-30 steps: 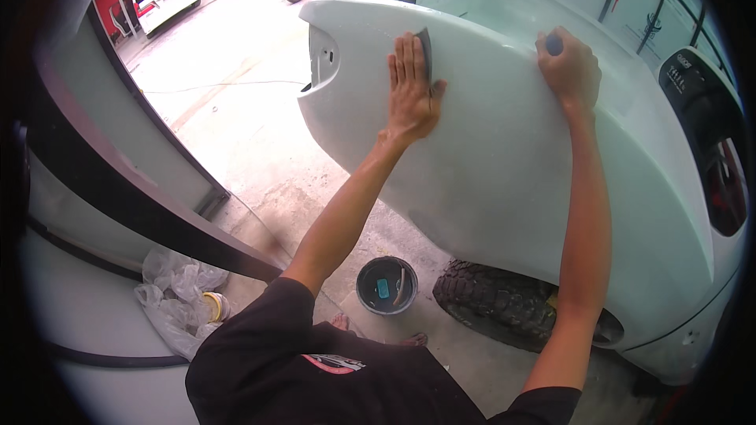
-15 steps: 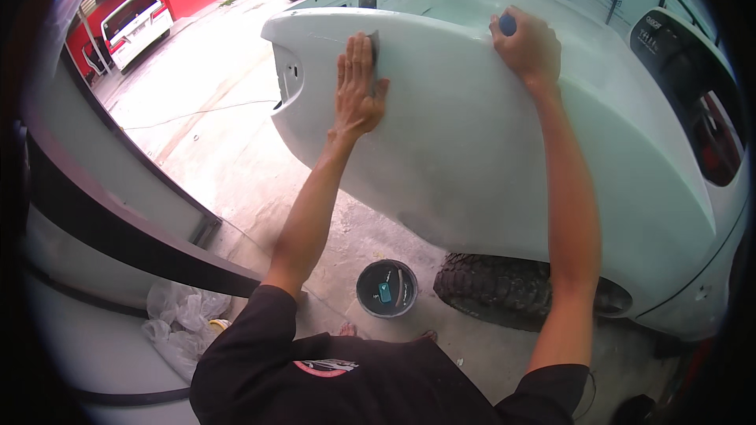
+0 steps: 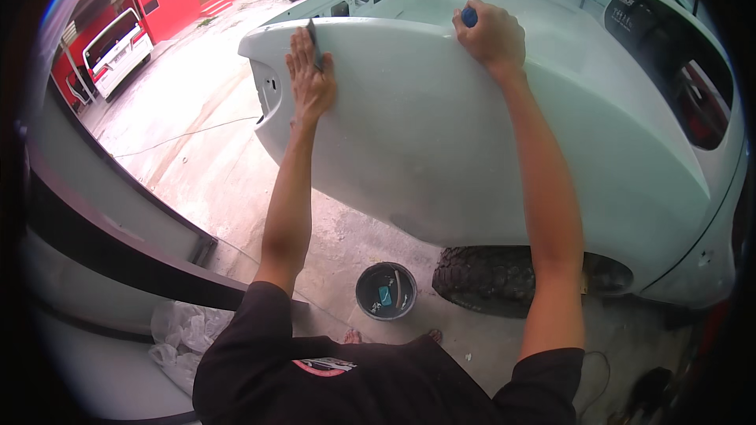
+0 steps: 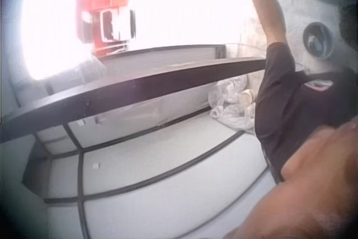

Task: Wet sanding the side panel of a white pickup truck bed using a sanding block and water from a bucket.

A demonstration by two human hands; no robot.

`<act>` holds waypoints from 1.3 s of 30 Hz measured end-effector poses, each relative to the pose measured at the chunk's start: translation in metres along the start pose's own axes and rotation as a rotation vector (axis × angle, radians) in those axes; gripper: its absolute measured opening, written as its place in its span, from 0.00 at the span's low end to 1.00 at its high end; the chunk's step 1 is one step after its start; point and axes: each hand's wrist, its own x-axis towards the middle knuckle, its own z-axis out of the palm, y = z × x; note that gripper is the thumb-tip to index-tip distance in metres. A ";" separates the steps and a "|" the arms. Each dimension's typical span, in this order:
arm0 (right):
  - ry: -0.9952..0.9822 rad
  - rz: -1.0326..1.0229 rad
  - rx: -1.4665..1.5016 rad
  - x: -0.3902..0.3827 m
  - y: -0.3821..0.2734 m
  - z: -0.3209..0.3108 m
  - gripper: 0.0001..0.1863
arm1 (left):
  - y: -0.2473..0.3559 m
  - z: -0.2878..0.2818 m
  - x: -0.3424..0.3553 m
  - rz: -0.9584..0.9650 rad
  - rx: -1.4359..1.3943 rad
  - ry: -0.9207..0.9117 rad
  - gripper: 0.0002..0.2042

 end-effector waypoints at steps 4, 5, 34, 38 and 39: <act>-0.030 0.024 -0.015 0.003 0.003 0.006 0.15 | 0.015 0.021 -0.002 -0.258 -0.106 0.110 0.38; -0.041 0.036 -0.019 0.001 0.007 0.004 0.15 | 0.033 0.033 -0.021 -0.258 -0.113 0.101 0.38; 0.048 -0.045 -0.007 0.001 0.008 0.009 0.16 | 0.007 0.007 -0.021 -0.024 0.007 0.025 0.34; 0.013 -0.030 -0.019 0.001 -0.001 0.008 0.16 | 0.003 0.011 0.002 -0.338 -0.041 0.150 0.35; 0.008 -0.024 -0.028 0.000 0.003 0.007 0.16 | 0.022 0.027 -0.013 -0.261 -0.077 0.162 0.34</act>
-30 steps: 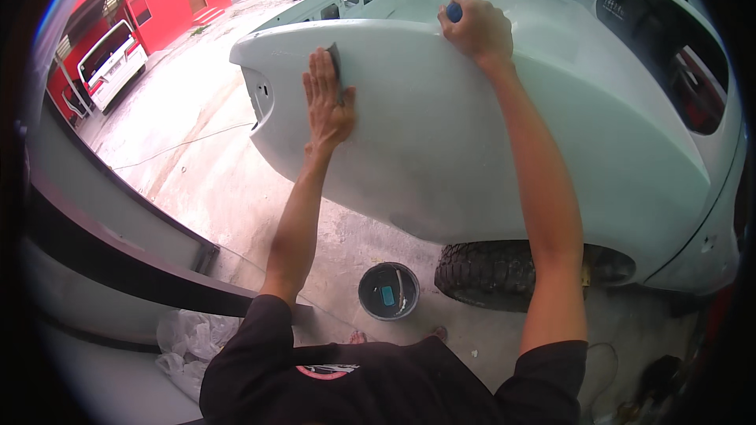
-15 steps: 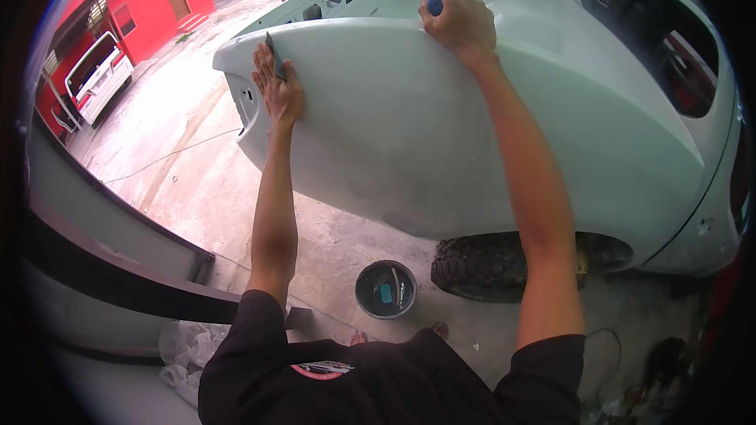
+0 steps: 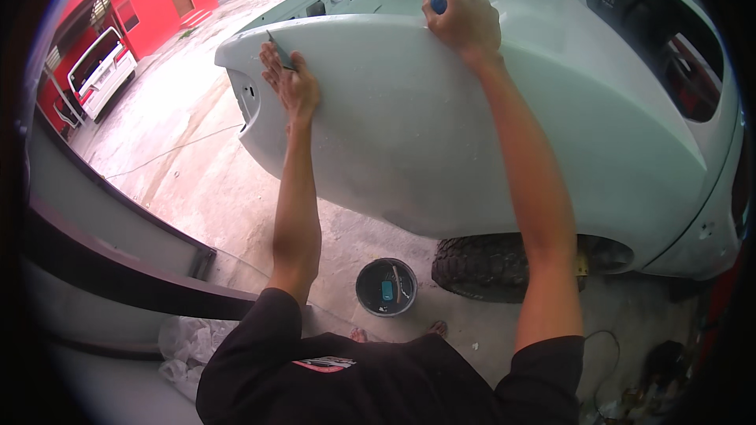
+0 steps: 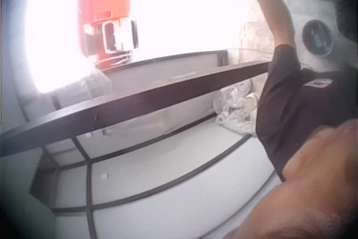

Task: Wet sanding the side panel of a white pickup truck bed using a sanding block and water from a bucket.

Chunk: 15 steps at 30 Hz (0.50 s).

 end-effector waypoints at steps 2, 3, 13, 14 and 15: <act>-0.016 0.010 -0.018 -0.001 0.010 -0.002 0.16 | 0.025 0.013 -0.050 0.077 -0.051 0.004 0.34; -0.009 0.012 -0.023 -0.001 0.013 -0.004 0.16 | 0.033 0.009 -0.068 0.241 -0.060 -0.091 0.34; -0.011 -0.009 -0.011 0.001 0.012 0.001 0.16 | -0.001 0.013 -0.011 0.175 -0.003 0.013 0.35; -0.003 -0.016 -0.021 0.000 0.017 0.002 0.16 | 0.007 0.012 -0.029 0.182 -0.020 -0.002 0.35; 0.000 0.001 -0.036 -0.001 0.019 0.002 0.16 | 0.013 0.008 -0.043 0.323 -0.001 -0.093 0.35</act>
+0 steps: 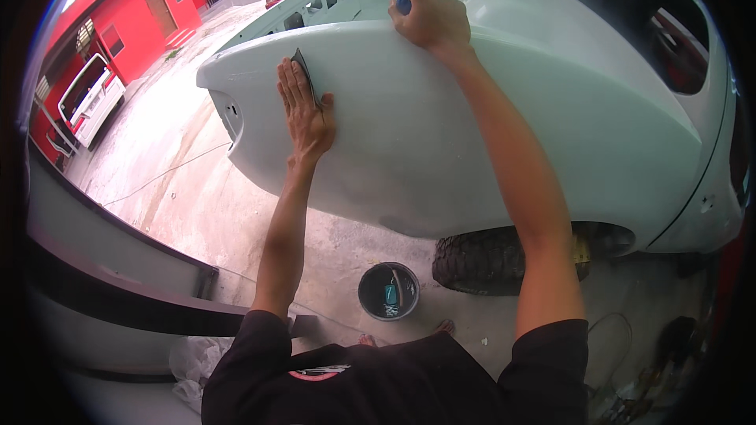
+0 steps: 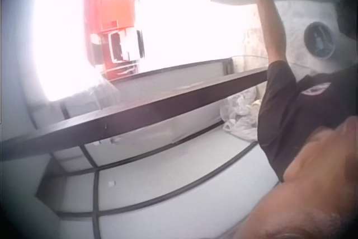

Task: Wet sanding the side panel of a white pickup truck bed using a sanding block and water from a bucket.

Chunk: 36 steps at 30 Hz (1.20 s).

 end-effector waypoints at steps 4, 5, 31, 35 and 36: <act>0.054 -0.046 0.083 0.004 -0.020 0.001 0.16 | -0.061 -0.050 0.056 0.000 0.101 -0.077 0.34; 0.035 -0.031 0.101 0.002 -0.019 -0.001 0.16 | -0.067 -0.052 0.068 -0.085 0.118 -0.086 0.33; -0.026 -0.001 0.117 0.002 -0.017 0.002 0.15 | -0.090 -0.018 0.071 -0.288 0.013 0.121 0.33; -0.057 0.013 0.108 -0.011 0.000 0.004 0.14 | 0.000 -0.002 0.004 0.243 0.050 -0.053 0.32; -0.046 -0.002 0.118 -0.006 -0.008 0.001 0.14 | -0.021 -0.019 0.017 0.190 0.097 -0.024 0.31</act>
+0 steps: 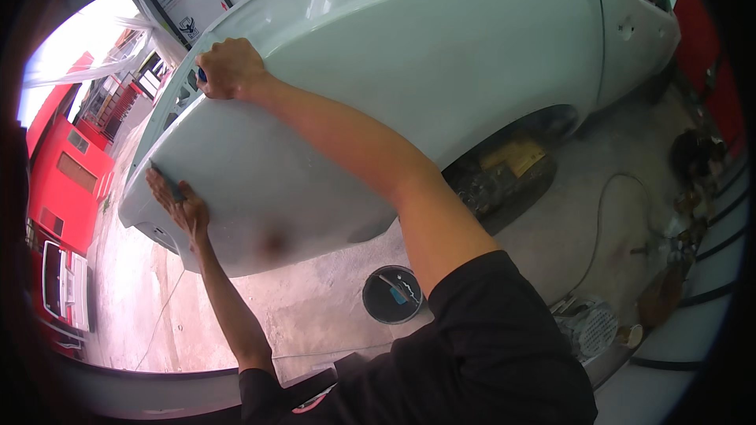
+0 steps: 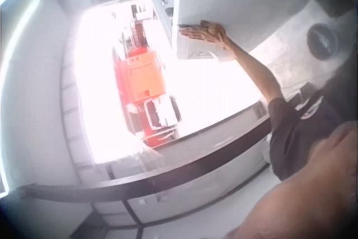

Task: Wet sanding the side panel of a white pickup truck bed using a sanding block and water from a bucket.

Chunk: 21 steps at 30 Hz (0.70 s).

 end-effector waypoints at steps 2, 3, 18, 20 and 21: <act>0.025 -0.026 0.026 0.008 -0.014 0.000 0.14 | -0.076 -0.020 0.031 -0.197 0.072 0.036 0.30; 0.025 -0.036 0.030 0.009 -0.020 -0.002 0.14 | -0.086 -0.021 0.035 -0.202 0.079 0.042 0.30; 0.021 -0.009 -0.023 0.004 0.000 0.007 0.15 | 0.004 0.023 0.005 -0.265 -0.094 0.062 0.31; 0.047 -0.010 -0.039 0.000 0.008 -0.001 0.15 | 0.049 0.023 -0.013 -0.089 -0.069 -0.042 0.35; 0.071 -0.025 -0.022 0.003 0.003 -0.002 0.15 | 0.022 0.009 -0.004 -0.042 -0.044 -0.074 0.35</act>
